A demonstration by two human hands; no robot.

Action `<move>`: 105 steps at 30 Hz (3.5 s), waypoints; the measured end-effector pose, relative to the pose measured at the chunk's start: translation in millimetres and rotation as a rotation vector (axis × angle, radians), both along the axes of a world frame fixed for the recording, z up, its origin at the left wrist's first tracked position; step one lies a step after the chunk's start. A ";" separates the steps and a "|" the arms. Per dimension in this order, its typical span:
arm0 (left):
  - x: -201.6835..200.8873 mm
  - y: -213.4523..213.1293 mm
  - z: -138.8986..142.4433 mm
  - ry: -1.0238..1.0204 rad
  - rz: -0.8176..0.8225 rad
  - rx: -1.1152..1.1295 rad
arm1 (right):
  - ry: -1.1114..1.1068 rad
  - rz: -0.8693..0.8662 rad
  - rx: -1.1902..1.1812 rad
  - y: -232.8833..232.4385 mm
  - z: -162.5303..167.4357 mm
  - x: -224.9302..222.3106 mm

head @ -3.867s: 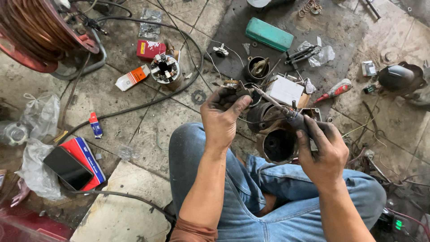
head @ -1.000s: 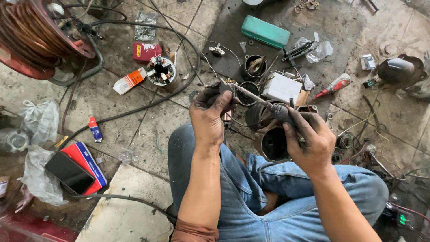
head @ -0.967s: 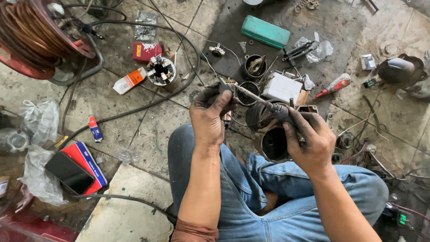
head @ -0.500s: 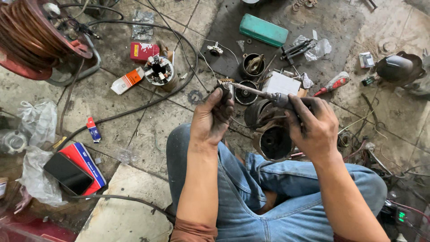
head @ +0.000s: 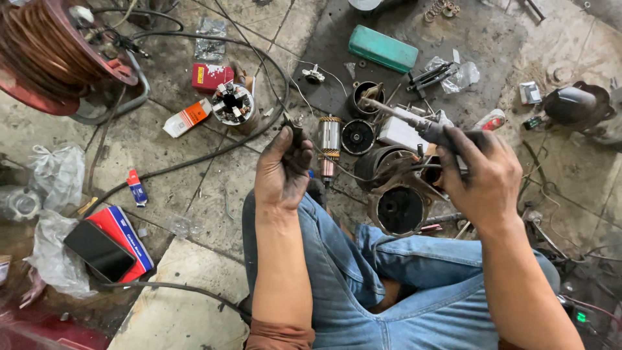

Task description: The person sits on the floor and works on an electric motor. They use a rotary tool to grind or clean the motor housing, then apply a substance from a small tube to the motor's interior. The person handles various motor parts and tools throughout the process.

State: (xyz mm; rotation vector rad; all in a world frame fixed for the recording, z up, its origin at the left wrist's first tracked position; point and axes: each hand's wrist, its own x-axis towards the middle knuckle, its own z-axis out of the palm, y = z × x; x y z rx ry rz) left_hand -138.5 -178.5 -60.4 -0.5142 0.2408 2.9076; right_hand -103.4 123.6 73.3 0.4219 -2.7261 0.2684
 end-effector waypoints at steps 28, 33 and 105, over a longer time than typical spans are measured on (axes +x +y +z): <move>7.6 30.8 45.7 0.025 0.201 -0.561 | 0.004 0.063 -0.149 -57.0 5.1 20.4; 9.7 30.7 50.3 0.024 0.191 -0.604 | -0.027 0.035 -0.223 -53.8 -3.1 23.8; -6.1 75.6 4.3 0.276 -0.155 -0.988 | -0.686 -1.080 -0.896 216.7 -202.1 -8.5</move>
